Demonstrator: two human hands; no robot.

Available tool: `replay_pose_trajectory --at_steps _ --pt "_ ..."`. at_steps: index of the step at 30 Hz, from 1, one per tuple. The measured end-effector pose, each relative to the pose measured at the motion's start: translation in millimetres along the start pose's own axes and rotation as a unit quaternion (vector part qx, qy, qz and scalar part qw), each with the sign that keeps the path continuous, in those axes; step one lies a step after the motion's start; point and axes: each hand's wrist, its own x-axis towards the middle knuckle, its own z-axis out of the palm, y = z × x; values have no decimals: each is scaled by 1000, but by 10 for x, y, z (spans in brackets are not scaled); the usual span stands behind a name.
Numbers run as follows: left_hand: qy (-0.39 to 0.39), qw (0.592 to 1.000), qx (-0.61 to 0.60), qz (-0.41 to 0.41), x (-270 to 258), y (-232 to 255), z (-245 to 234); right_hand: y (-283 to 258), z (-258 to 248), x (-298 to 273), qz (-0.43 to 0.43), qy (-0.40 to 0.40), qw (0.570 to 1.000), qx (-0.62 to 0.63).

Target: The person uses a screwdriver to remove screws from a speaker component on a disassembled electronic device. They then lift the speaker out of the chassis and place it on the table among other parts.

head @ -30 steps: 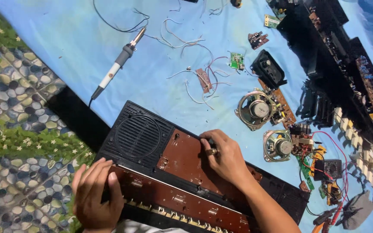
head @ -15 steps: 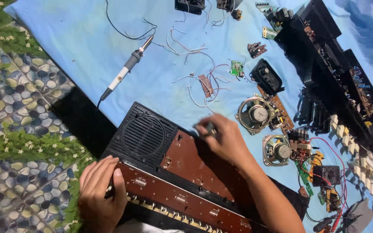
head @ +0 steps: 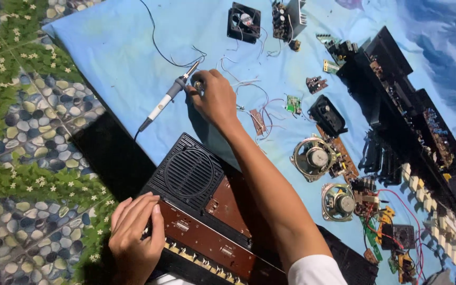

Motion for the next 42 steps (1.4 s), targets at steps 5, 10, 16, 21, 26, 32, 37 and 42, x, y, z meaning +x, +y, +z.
replay_pose_trajectory --at_steps 5,10,16,21,26,32,37,42 --pt "19 999 -26 31 119 40 54 -43 37 88 1 -6 1000 15" --pt "11 997 -54 46 216 56 140 43 -35 115 -18 -6 1000 16" --pt "-8 997 -43 59 305 39 188 423 -741 10 -1 -39 999 -14" --pt "19 995 -56 77 439 133 223 662 -1066 -233 -34 -90 995 -24" --pt "31 995 -33 92 504 63 416 657 -1073 -354 -20 -84 995 45" --pt "34 994 -38 92 533 56 429 833 -1235 -438 -31 -79 996 27" --pt "32 994 -32 99 550 16 451 619 -1624 -656 -26 -98 995 -1" --pt "23 994 -27 100 589 -26 482 475 -1970 -1122 0 -119 993 -9"
